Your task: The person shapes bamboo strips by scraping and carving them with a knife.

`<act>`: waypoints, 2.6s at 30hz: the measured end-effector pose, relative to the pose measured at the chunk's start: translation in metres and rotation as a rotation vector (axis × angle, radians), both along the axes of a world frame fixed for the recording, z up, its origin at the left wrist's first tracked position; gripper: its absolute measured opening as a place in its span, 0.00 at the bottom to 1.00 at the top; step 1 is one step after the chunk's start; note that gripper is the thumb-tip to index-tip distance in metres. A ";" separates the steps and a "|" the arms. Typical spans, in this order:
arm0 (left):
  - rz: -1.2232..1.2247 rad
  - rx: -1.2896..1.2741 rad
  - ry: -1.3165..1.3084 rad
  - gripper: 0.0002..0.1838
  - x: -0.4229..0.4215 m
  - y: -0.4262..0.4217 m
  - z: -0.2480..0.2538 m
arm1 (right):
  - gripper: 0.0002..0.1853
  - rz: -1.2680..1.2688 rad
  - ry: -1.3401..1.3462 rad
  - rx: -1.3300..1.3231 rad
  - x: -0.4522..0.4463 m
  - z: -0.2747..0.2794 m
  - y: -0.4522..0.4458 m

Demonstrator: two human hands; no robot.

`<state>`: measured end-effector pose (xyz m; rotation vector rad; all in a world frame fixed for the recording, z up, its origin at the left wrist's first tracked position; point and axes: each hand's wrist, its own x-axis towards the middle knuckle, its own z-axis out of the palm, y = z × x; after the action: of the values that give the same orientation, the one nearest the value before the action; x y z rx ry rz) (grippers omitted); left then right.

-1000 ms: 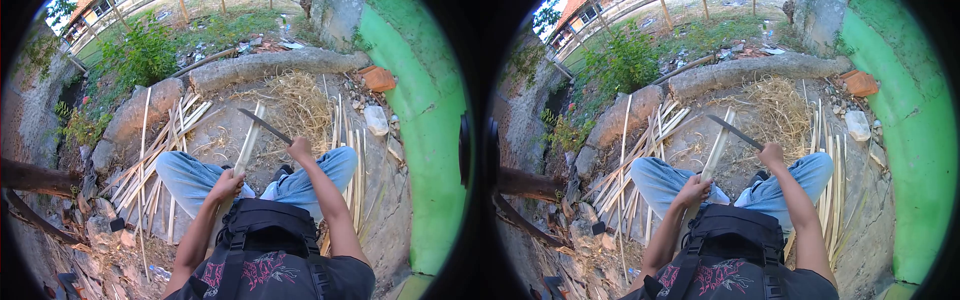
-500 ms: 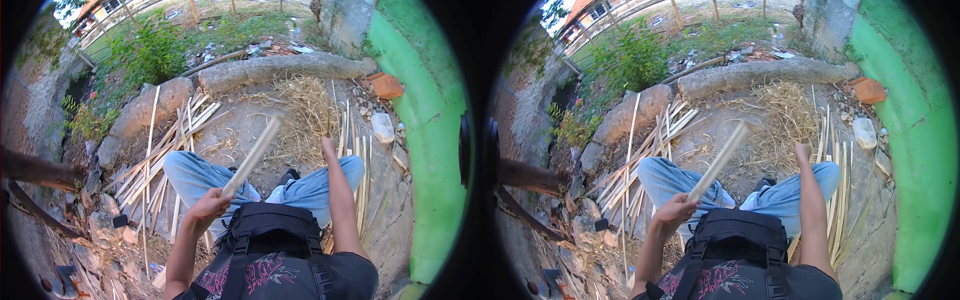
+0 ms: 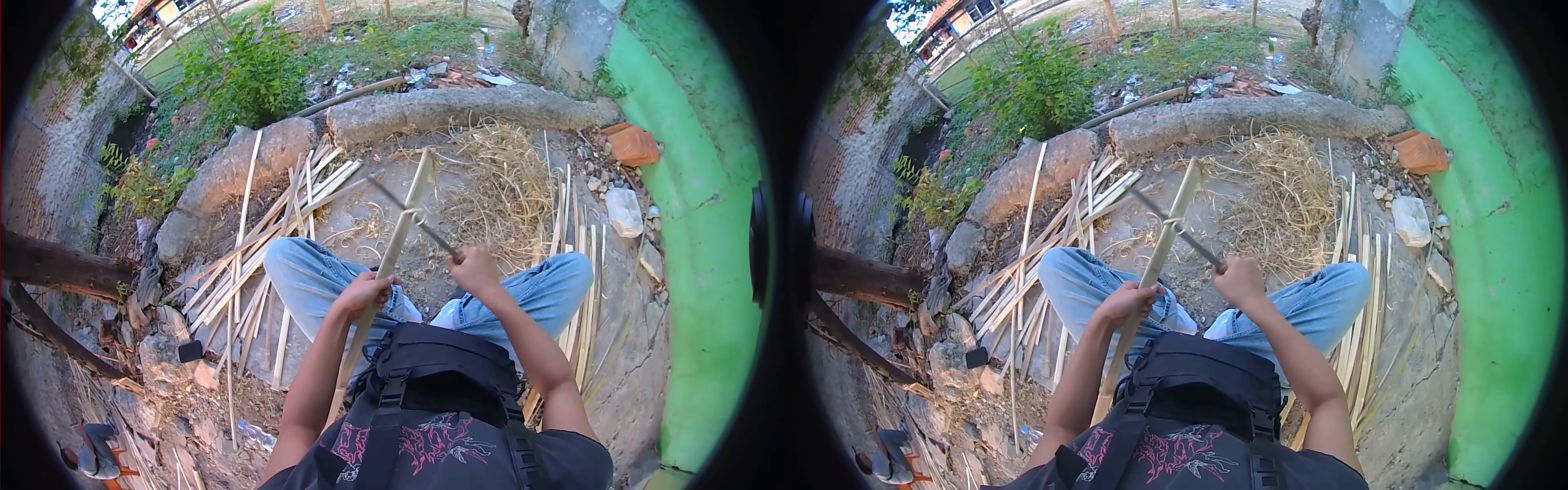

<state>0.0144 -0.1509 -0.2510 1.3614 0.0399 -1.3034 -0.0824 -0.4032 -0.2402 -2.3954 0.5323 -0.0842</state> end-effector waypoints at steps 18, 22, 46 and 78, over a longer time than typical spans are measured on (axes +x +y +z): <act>-0.220 0.054 -0.355 0.16 -0.052 0.002 0.023 | 0.18 -0.620 0.209 -0.021 -0.007 -0.134 -0.201; -0.176 0.187 -0.314 0.15 -0.025 0.022 0.001 | 0.16 -0.840 0.033 0.049 0.010 -0.166 -0.219; -0.343 0.410 -0.831 0.20 -0.061 -0.030 -0.008 | 0.15 -0.439 0.210 -0.196 0.014 -0.090 -0.113; -0.220 0.597 -1.087 0.13 -0.057 -0.016 0.041 | 0.17 -0.669 0.141 -0.102 -0.006 -0.129 -0.185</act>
<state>-0.0427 -0.1672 -0.2101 2.4942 -0.5109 -0.5708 -0.0889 -0.5886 -0.3690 -2.2282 1.4045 -0.2387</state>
